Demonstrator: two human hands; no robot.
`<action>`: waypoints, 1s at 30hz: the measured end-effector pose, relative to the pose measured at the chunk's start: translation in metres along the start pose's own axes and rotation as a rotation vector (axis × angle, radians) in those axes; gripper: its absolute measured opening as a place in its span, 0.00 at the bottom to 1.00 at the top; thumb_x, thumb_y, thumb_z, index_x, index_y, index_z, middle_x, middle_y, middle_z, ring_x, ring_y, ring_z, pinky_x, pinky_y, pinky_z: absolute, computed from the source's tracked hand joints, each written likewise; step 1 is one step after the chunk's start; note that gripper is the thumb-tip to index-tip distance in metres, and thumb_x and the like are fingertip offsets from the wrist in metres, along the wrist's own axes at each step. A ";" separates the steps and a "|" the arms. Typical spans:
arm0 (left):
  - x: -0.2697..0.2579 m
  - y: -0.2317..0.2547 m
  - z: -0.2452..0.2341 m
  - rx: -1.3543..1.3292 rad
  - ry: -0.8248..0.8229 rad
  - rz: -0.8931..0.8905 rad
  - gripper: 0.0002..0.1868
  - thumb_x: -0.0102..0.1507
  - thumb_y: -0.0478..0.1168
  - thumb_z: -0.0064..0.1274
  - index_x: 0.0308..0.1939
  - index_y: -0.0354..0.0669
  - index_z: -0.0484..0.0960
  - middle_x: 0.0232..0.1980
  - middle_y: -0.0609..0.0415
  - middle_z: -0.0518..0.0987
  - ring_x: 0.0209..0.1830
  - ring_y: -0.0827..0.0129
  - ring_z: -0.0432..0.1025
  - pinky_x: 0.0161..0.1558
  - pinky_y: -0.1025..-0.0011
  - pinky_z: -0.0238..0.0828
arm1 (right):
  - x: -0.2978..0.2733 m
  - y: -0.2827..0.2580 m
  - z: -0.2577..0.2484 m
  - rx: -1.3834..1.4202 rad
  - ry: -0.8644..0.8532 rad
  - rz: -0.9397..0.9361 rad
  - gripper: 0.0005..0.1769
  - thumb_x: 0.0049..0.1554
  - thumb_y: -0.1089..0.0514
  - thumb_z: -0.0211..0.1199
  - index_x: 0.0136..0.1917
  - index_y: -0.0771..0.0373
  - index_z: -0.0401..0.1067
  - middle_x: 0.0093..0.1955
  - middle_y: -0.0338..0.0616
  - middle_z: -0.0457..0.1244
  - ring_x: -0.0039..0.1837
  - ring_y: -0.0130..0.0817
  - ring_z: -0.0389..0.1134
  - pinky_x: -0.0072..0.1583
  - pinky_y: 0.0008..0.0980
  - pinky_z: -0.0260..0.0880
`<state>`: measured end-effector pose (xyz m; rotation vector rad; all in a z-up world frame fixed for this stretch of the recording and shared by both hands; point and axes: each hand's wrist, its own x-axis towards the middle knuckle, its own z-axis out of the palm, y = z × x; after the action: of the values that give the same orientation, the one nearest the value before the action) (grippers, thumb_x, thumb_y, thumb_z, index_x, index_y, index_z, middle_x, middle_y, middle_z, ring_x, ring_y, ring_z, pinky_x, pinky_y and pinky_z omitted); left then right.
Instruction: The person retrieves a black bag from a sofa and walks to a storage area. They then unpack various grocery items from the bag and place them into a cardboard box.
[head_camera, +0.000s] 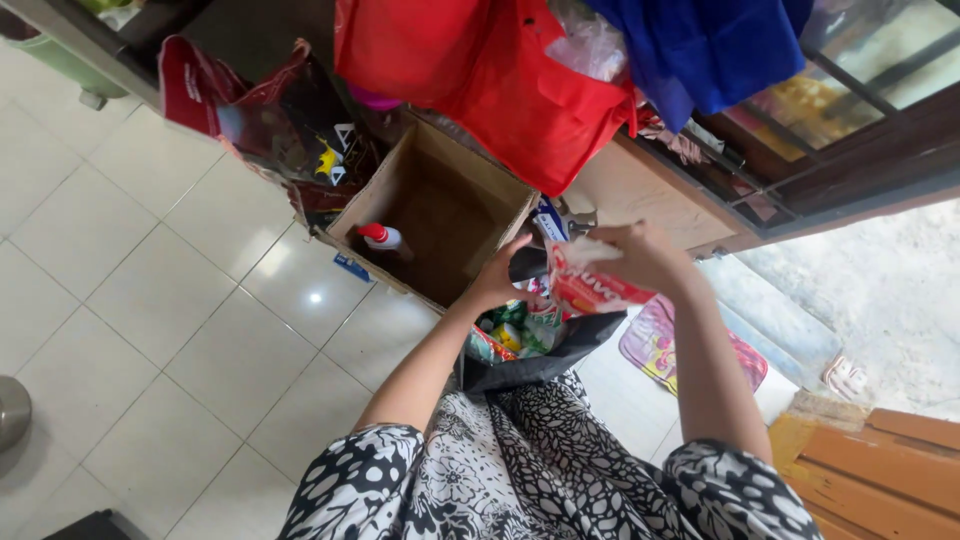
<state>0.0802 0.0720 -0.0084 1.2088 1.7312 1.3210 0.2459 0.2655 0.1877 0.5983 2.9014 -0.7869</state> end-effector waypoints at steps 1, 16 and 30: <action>0.006 0.004 -0.005 -0.001 0.009 0.000 0.64 0.39 0.50 0.80 0.75 0.42 0.63 0.76 0.41 0.66 0.75 0.52 0.61 0.72 0.61 0.58 | 0.005 -0.016 -0.019 -0.004 -0.003 -0.008 0.28 0.46 0.47 0.76 0.58 0.59 0.77 0.47 0.56 0.71 0.47 0.51 0.74 0.50 0.44 0.73; 0.033 -0.012 -0.122 -0.229 0.375 0.015 0.51 0.48 0.40 0.78 0.72 0.37 0.69 0.61 0.48 0.82 0.60 0.66 0.75 0.62 0.67 0.73 | 0.138 -0.152 -0.077 0.032 0.163 -0.342 0.19 0.50 0.53 0.75 0.53 0.64 0.80 0.41 0.58 0.70 0.43 0.49 0.74 0.48 0.40 0.72; 0.058 -0.181 -0.094 -0.365 0.555 -0.124 0.42 0.65 0.32 0.54 0.80 0.38 0.51 0.75 0.38 0.66 0.72 0.54 0.68 0.65 0.66 0.69 | 0.278 -0.070 0.127 0.046 0.003 -0.143 0.15 0.54 0.56 0.64 0.54 0.52 0.81 0.49 0.59 0.69 0.54 0.58 0.70 0.57 0.52 0.69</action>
<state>-0.0756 0.0783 -0.1516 0.5484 1.7737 1.9140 -0.0407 0.2435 0.0625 0.3988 2.9625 -0.8714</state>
